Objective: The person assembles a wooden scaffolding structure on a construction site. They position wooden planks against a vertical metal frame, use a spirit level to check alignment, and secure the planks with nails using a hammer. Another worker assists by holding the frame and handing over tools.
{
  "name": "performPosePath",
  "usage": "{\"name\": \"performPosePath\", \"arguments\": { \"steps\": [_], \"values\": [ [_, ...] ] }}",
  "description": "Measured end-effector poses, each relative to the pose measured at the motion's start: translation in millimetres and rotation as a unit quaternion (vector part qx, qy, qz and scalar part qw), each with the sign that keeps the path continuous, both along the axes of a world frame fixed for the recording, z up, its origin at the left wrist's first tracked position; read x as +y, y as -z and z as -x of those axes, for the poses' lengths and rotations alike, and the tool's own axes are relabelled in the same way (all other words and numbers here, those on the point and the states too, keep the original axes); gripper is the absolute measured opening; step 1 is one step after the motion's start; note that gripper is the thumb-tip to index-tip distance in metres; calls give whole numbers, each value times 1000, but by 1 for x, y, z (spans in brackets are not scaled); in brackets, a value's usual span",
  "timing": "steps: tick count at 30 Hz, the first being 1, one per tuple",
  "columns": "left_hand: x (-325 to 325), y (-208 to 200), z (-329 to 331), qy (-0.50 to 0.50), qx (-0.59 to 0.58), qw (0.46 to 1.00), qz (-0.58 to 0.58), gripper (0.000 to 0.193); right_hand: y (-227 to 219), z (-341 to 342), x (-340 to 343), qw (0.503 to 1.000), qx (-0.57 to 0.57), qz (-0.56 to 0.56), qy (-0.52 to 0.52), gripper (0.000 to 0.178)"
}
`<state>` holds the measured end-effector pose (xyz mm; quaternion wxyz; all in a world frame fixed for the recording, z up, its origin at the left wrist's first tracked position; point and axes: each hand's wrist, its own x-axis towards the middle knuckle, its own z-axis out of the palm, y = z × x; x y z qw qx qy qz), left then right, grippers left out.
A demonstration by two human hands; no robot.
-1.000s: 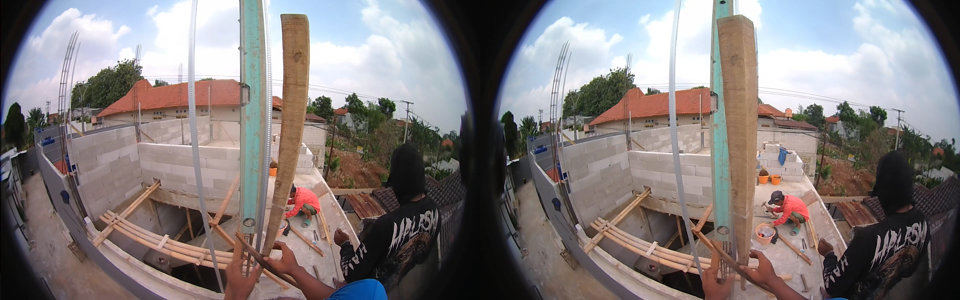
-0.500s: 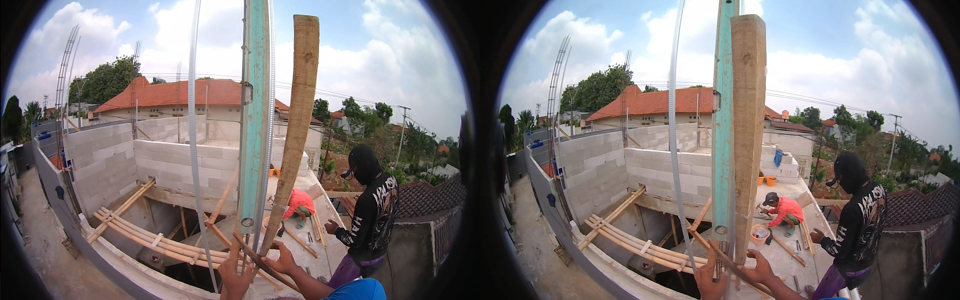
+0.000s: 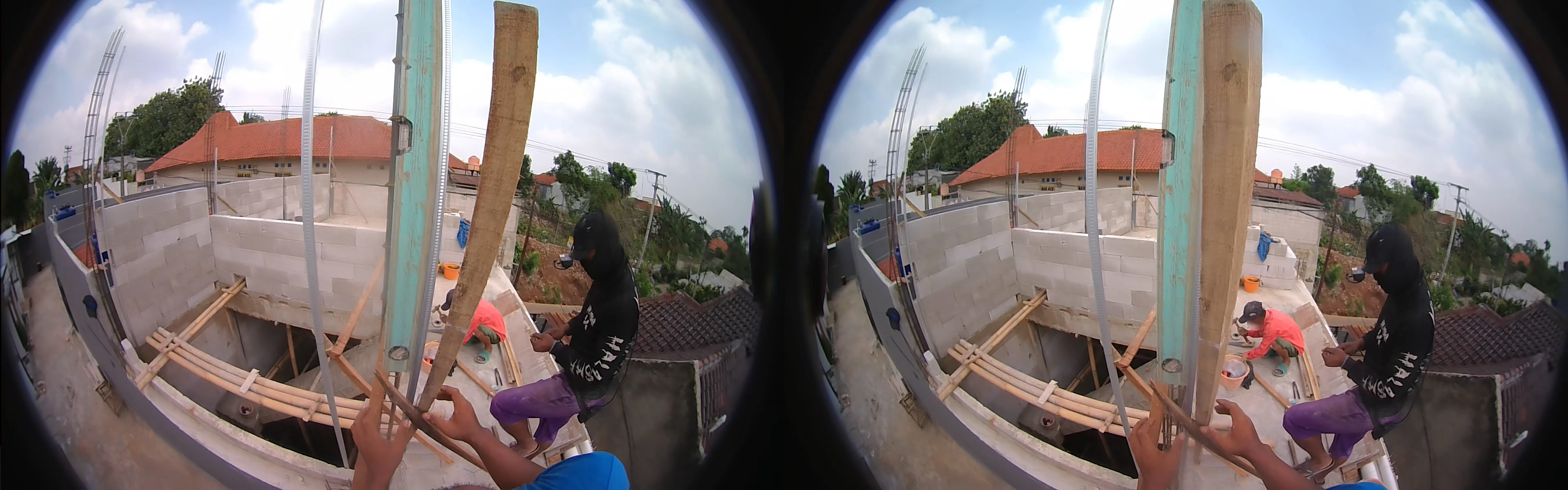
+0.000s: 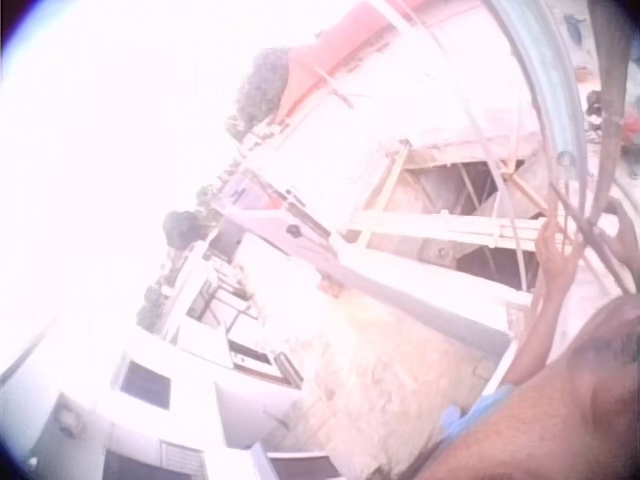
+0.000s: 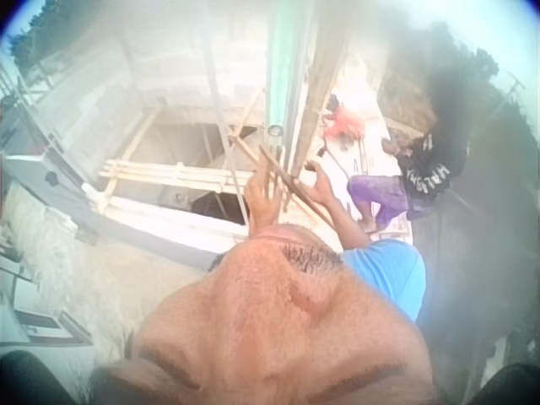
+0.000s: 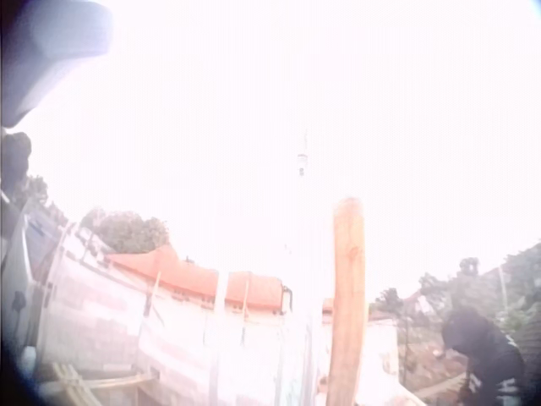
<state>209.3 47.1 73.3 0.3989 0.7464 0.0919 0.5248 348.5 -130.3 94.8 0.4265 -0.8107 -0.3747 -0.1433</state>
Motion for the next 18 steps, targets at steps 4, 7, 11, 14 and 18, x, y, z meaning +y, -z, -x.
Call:
{"name": "performPosePath", "arguments": {
  "steps": [4,7,11,14,18],
  "values": [
    [-3,-21,7,10,54,998,15,76,-16,6,-3,999,29,0,-24,93],
    [-11,-15,-3,12,88,995,49,76,-13,-3,-16,999,44,13,-23,96],
    [-25,11,-5,24,100,993,62,78,5,-2,-50,997,72,8,5,85],
    [-37,10,11,32,122,989,83,78,15,12,-77,995,94,15,42,73],
    [-47,14,10,20,141,989,41,75,49,7,-122,982,159,12,105,56]
  ]
}}
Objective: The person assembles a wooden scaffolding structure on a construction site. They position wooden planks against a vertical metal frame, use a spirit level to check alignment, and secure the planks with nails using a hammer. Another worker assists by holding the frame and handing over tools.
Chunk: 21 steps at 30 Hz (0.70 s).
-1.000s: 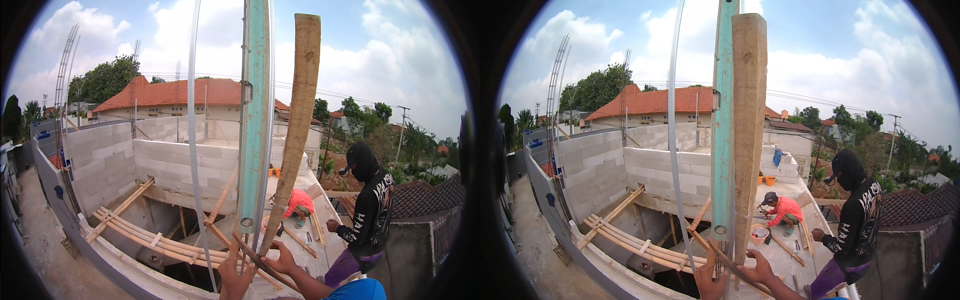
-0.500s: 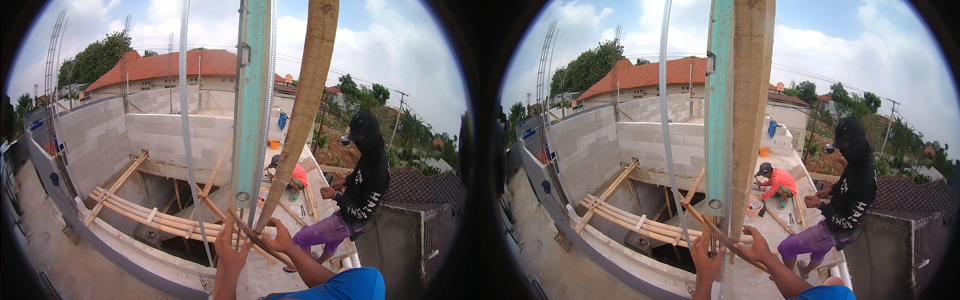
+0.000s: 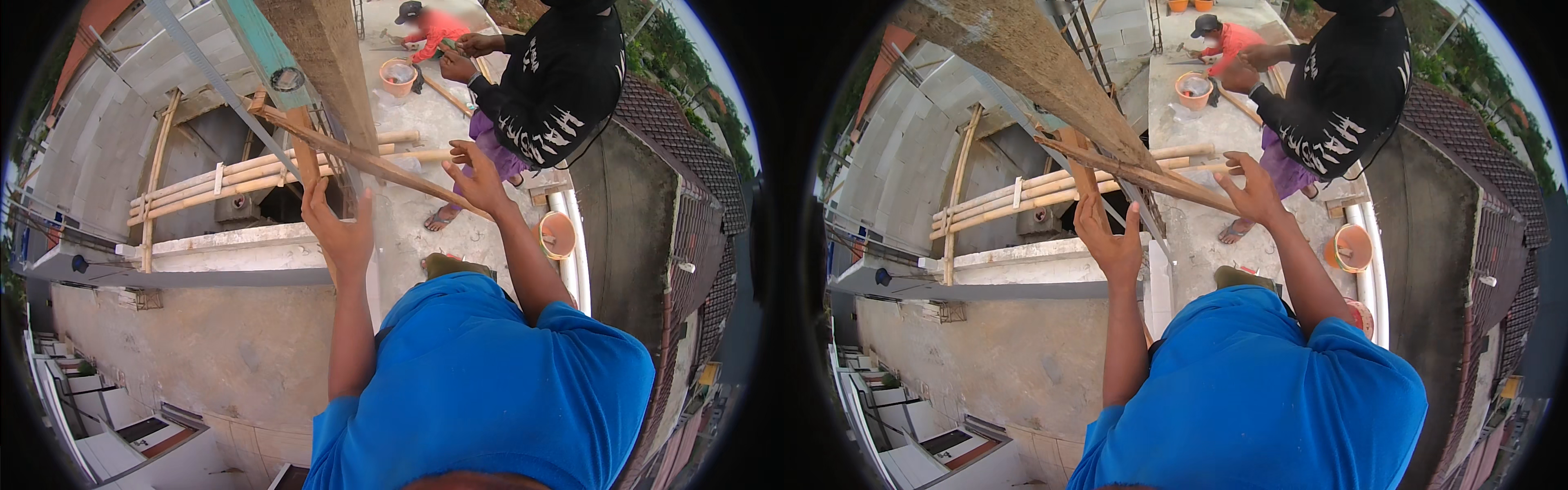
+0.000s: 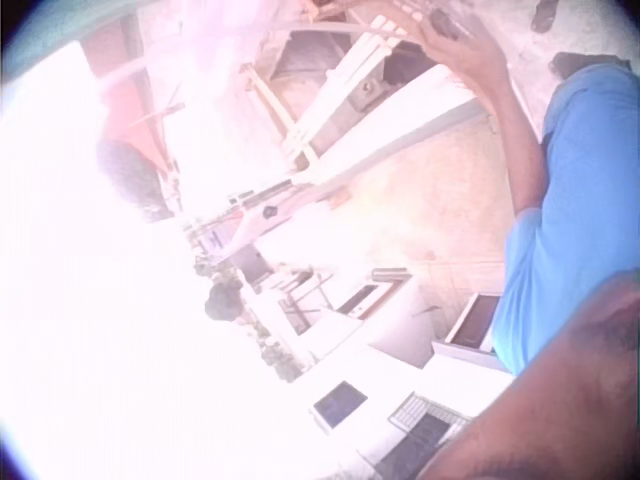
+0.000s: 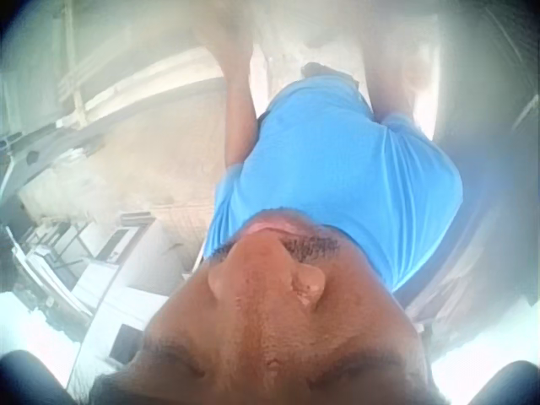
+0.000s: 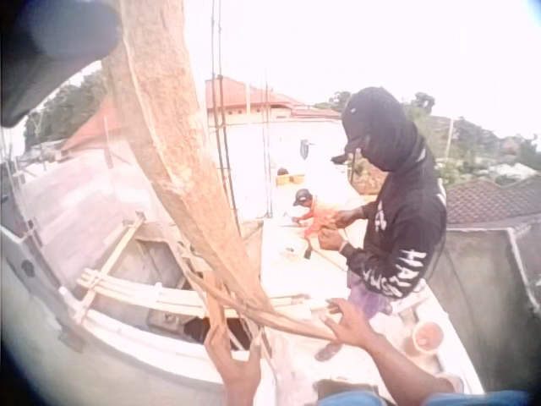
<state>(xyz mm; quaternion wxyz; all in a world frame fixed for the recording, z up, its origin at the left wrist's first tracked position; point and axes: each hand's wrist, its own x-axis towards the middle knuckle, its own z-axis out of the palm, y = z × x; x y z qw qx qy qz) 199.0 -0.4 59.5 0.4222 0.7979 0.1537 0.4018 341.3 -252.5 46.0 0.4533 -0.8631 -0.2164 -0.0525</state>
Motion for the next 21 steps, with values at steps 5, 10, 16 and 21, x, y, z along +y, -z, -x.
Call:
{"name": "performPosePath", "arguments": {
  "steps": [5,10,16,21],
  "values": [
    [-11,19,-12,50,30,997,48,74,42,10,-44,991,115,61,-16,47],
    [-32,-6,-36,53,19,993,103,91,90,9,-76,975,170,119,-76,47],
    [-53,-11,-61,2,-9,995,102,107,138,5,-112,942,244,197,-119,49],
    [-70,-17,-75,-34,-15,989,145,108,210,4,-158,926,278,224,-127,48]
  ]
}}
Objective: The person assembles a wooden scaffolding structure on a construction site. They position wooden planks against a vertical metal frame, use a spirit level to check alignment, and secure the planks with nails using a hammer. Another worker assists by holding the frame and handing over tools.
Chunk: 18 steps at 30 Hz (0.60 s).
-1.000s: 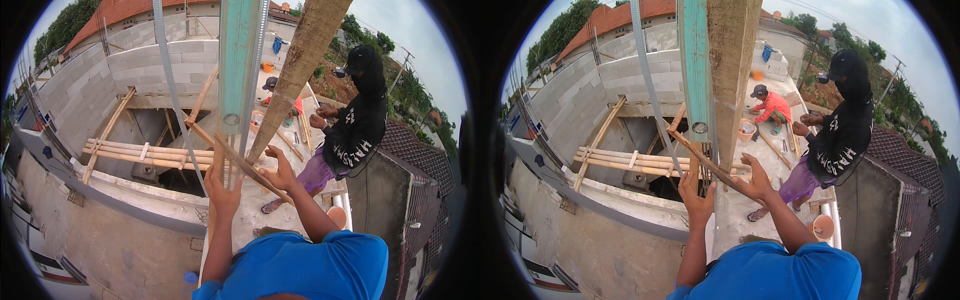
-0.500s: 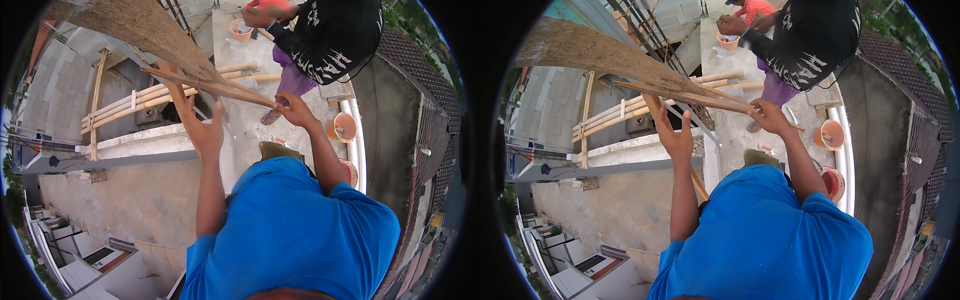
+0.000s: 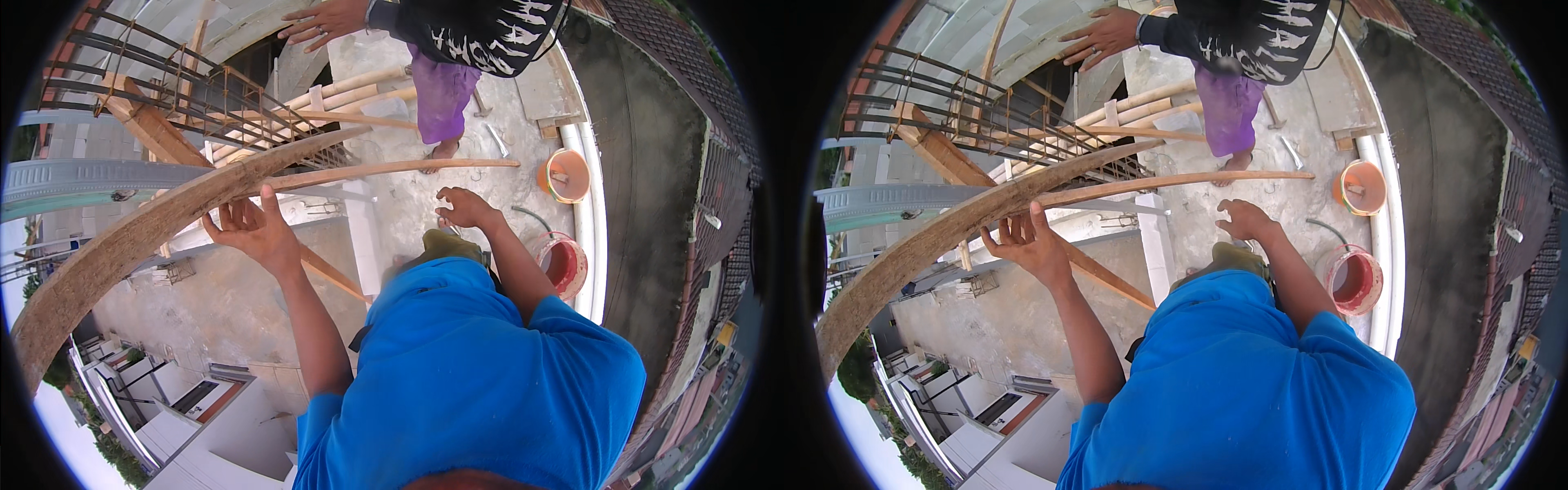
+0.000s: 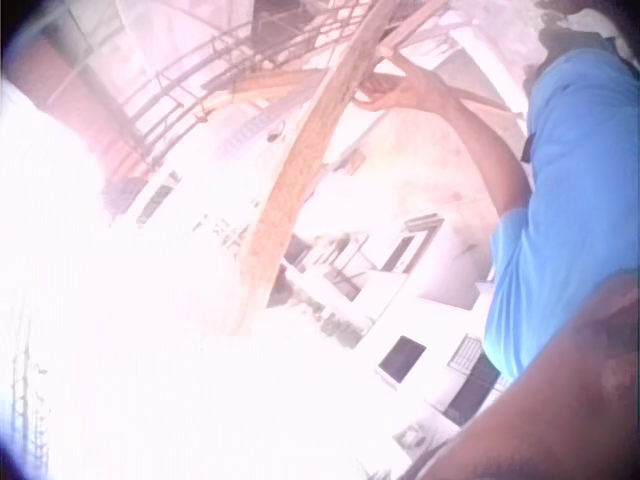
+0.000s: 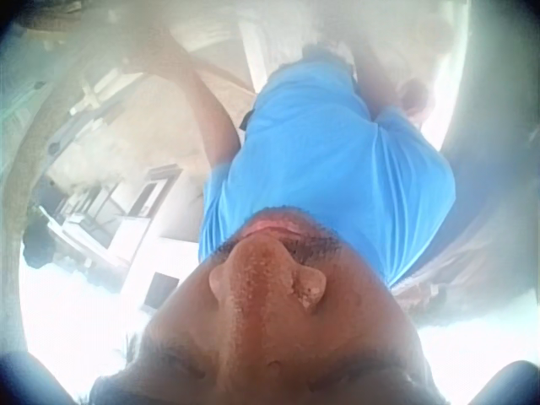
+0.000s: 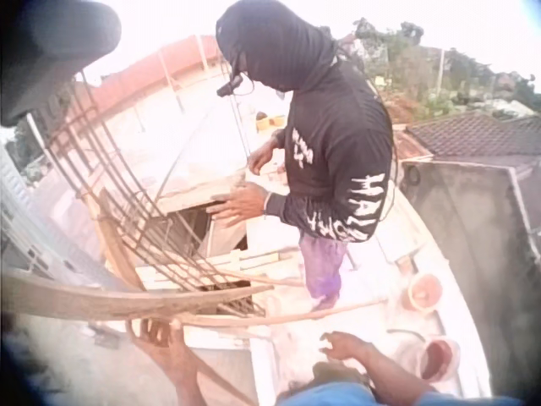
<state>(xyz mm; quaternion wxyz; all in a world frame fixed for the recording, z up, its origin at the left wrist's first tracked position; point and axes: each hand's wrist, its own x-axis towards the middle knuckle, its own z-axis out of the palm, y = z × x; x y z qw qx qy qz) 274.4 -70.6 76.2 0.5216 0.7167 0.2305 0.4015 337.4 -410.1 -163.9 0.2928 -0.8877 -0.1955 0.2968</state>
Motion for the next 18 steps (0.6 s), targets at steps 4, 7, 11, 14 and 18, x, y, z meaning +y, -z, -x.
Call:
{"name": "performPosePath", "arguments": {
  "steps": [4,7,11,14,18],
  "values": [
    [-5,12,-10,-88,43,995,-32,107,60,-3,-54,995,101,2,22,46],
    [-14,13,-14,-134,87,985,-61,109,108,13,-108,977,137,-28,163,45],
    [-36,3,-34,-165,112,977,-80,110,202,64,-200,927,166,98,321,42],
    [-34,17,-20,-187,142,968,-84,110,285,111,-283,934,162,272,164,43],
    [-37,20,-41,-164,131,972,-107,108,229,99,-260,909,222,195,293,44]
  ]
}}
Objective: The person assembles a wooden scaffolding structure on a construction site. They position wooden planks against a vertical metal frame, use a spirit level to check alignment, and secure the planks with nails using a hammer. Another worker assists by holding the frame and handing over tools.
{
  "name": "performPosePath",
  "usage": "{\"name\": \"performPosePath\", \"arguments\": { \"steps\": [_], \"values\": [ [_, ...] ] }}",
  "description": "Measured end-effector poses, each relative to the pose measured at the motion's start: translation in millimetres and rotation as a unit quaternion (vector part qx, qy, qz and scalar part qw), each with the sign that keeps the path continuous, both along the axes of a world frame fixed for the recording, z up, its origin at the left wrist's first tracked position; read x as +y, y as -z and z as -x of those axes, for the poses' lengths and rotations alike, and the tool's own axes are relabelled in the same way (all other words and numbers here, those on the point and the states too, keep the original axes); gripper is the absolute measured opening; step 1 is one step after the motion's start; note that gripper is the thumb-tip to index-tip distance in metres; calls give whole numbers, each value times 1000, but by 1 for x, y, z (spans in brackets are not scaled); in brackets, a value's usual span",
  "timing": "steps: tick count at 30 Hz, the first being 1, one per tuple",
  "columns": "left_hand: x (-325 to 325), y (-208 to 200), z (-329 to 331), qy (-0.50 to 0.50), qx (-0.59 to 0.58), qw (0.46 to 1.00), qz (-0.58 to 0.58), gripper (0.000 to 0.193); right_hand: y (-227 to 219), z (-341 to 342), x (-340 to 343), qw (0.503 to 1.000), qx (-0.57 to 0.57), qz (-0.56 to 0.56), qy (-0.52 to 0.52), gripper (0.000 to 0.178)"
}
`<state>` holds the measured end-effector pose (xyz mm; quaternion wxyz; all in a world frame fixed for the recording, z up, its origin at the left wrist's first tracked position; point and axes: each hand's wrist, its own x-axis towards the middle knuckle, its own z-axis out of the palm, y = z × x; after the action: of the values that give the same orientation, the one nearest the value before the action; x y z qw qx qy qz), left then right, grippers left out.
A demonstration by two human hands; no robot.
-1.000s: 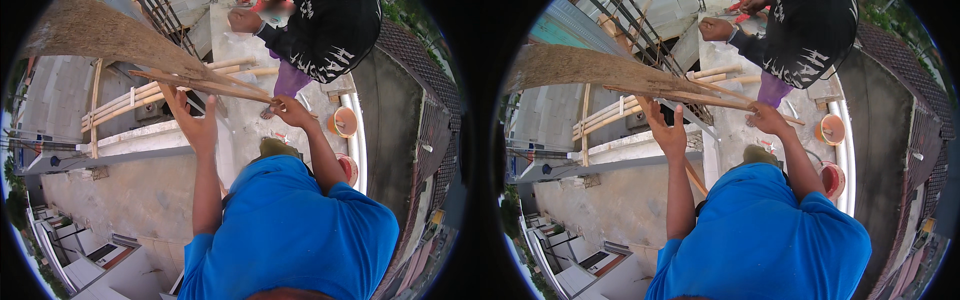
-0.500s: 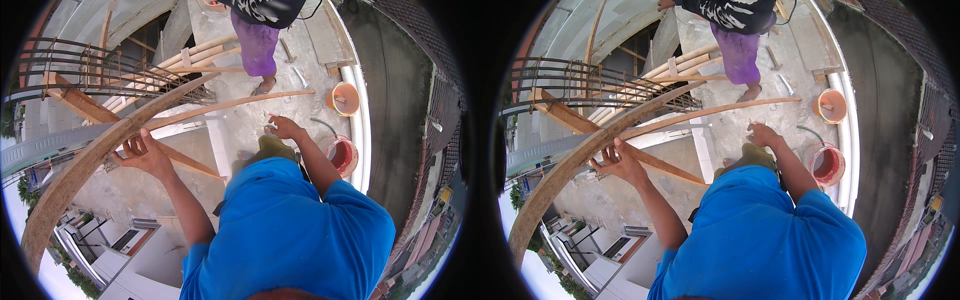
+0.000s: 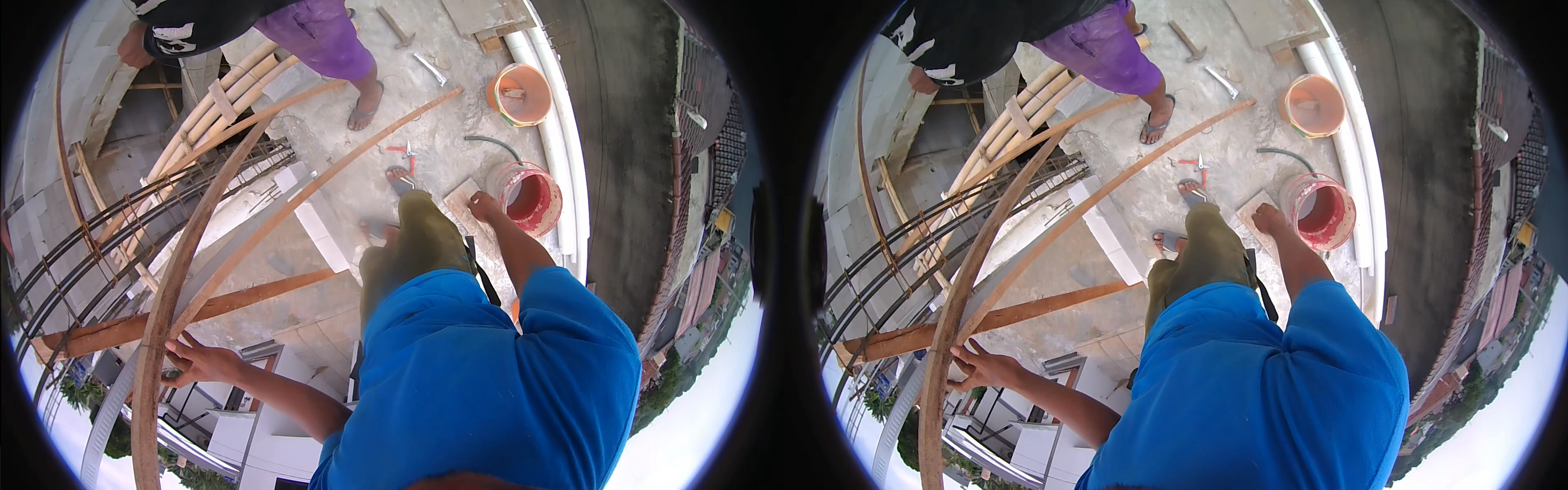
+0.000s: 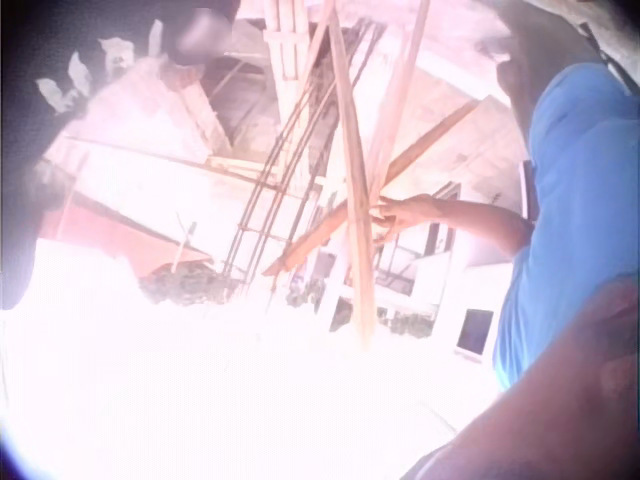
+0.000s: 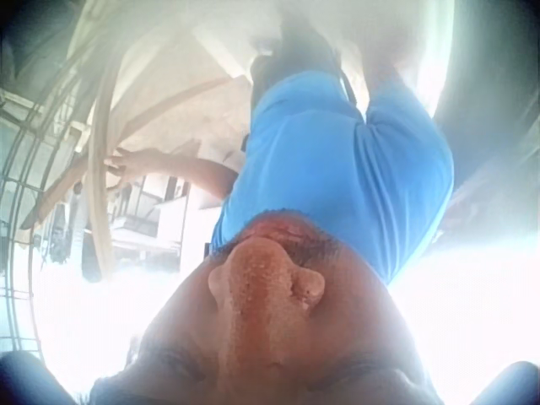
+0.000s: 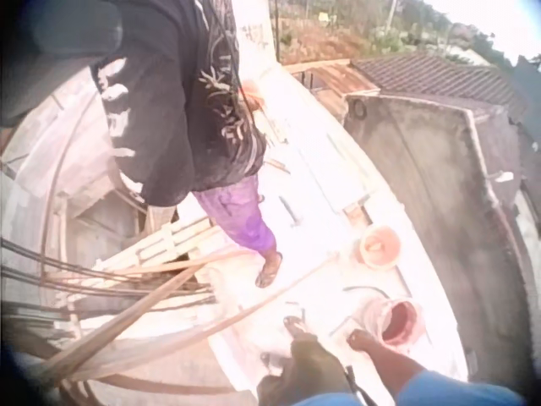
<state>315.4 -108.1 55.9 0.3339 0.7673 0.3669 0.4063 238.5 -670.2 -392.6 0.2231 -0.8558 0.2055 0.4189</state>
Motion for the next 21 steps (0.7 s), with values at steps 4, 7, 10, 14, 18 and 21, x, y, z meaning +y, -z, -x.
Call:
{"name": "performPosePath", "arguments": {
  "steps": [4,7,10,14,18,21],
  "values": [
    [0,9,3,5,18,1000,-19,101,-10,-24,28,995,-3,-71,64,44],
    [-8,16,10,-1,49,998,-25,99,-15,-40,63,992,-35,-116,27,44],
    [-1,30,27,25,54,997,-40,93,-13,-44,97,980,-34,-178,86,45],
    [6,65,57,38,48,992,-113,68,-28,-34,134,977,-30,-169,126,46],
    [-16,123,112,174,137,972,-77,48,-4,23,143,988,-70,-120,66,47],
    [-13,196,197,356,280,891,31,47,1,81,144,991,-38,-105,69,46]
  ]
}}
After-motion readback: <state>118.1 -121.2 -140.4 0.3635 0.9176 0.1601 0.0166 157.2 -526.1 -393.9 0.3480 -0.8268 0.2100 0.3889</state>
